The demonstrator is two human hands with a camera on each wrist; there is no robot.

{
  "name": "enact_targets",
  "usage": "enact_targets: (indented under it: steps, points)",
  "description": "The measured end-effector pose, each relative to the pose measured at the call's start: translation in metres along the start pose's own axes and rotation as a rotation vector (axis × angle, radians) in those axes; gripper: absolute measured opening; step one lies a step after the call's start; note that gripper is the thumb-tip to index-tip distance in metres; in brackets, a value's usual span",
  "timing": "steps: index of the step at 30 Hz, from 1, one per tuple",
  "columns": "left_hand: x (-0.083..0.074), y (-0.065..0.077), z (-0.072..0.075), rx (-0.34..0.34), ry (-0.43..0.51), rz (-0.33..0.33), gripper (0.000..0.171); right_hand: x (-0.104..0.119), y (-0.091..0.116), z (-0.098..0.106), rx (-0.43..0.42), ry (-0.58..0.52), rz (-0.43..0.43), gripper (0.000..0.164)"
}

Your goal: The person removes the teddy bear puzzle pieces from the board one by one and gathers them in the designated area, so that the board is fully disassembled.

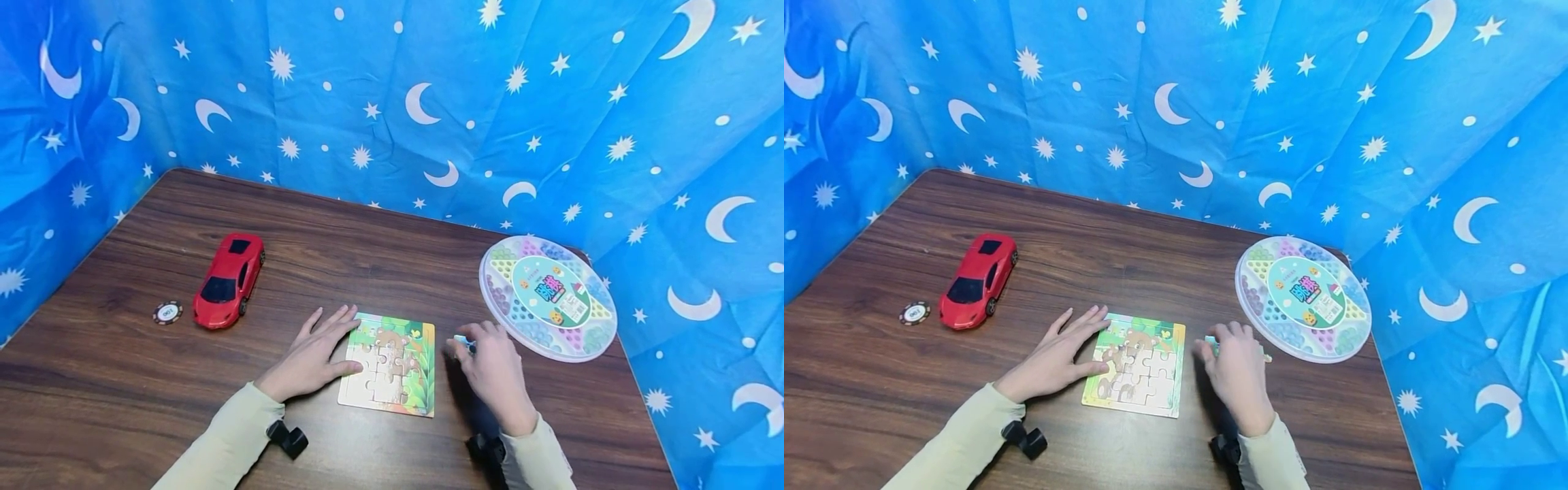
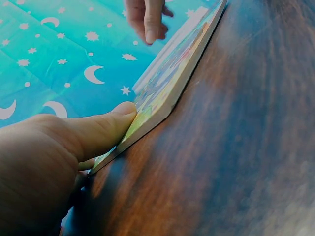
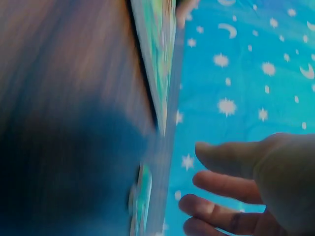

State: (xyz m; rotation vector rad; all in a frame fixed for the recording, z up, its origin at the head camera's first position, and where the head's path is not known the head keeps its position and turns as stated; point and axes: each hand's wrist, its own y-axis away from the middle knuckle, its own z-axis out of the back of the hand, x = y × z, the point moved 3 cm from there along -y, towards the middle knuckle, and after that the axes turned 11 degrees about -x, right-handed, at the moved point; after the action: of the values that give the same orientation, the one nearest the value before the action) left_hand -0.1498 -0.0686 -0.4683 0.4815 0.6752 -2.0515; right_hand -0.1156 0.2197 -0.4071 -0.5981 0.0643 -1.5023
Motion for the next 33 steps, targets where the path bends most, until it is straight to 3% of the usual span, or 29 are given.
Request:
enact_targets:
  steps: [6, 11, 18, 26, 33]
  points:
    - [-0.002, 0.001, -0.001, 0.005, 0.007, 0.000, 0.078, 0.023, 0.001, -0.016, 0.072, -0.015, 0.183, 0.029]
    - [-0.004, 0.001, -0.001, 0.009, 0.018, -0.003, 0.078, 0.029, 0.004, -0.024, 0.123, 0.045, 0.247, 0.033]
    - [-0.002, 0.000, -0.001, -0.001, 0.012, -0.007, 0.078, 0.031, 0.002, -0.025, 0.145, 0.101, 0.289, 0.031]
    - [0.000, 0.001, -0.002, 0.005, 0.007, 0.003, 0.079, 0.038, -0.005, -0.022, 0.213, 0.155, 0.271, 0.035]
    - [0.002, 0.000, -0.002, -0.004, -0.002, 0.003, 0.079, 0.040, -0.012, -0.025, 0.220, 0.162, 0.245, 0.038]
